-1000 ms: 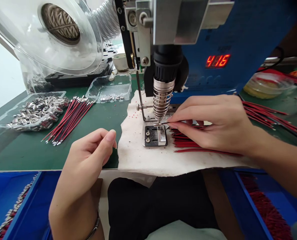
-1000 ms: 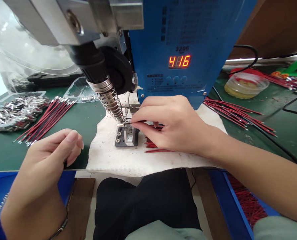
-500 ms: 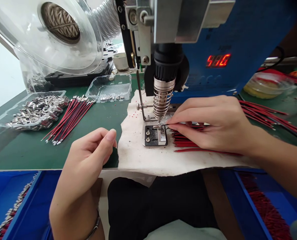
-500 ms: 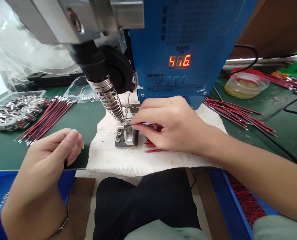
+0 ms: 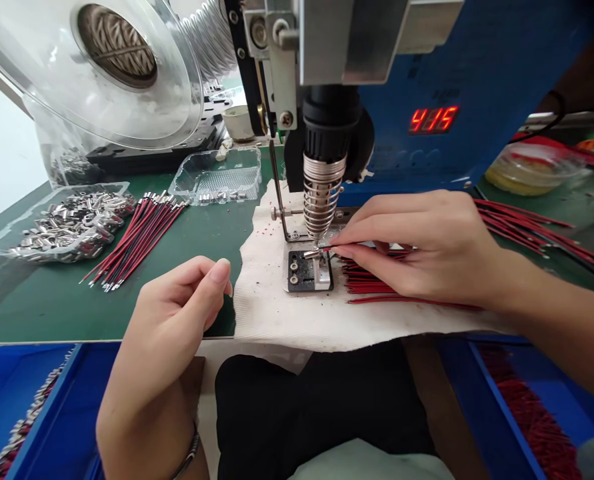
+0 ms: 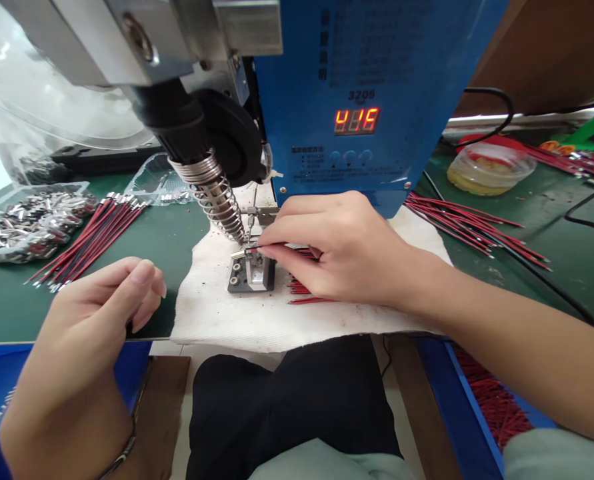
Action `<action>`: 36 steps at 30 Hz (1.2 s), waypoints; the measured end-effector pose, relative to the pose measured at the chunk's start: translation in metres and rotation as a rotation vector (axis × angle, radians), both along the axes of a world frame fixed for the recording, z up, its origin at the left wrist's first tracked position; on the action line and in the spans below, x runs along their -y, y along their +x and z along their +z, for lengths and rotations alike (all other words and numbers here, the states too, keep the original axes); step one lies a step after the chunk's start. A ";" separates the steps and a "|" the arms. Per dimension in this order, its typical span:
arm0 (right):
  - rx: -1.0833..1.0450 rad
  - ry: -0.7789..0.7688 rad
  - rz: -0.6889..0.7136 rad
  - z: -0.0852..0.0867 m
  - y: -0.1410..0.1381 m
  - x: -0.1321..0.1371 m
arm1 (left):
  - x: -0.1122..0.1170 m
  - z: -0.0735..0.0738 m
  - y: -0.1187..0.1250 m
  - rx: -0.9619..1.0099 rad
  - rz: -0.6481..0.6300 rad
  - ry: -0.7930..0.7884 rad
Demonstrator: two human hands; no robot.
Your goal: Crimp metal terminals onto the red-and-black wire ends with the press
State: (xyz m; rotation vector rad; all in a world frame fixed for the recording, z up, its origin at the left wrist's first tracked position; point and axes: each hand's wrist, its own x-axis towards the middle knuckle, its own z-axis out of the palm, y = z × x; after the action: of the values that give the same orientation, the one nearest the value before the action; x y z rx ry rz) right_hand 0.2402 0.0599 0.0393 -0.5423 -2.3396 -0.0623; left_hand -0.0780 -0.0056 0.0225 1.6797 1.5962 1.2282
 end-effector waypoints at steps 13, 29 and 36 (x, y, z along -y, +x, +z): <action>-0.002 -0.009 0.023 0.001 0.000 0.005 | 0.010 -0.008 0.013 -0.006 0.142 0.155; 0.073 -0.148 0.397 0.010 0.003 0.022 | 0.041 -0.010 0.120 0.360 -0.352 0.080; 0.117 -0.023 0.396 0.009 0.000 0.020 | 0.046 -0.017 0.129 0.471 -0.234 0.056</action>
State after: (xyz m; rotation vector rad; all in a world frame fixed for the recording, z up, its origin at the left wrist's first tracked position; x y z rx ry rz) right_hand 0.2407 0.0397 0.0486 -0.0798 -2.5215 0.1204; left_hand 0.0513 -0.0520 0.0054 1.4218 1.0632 1.4227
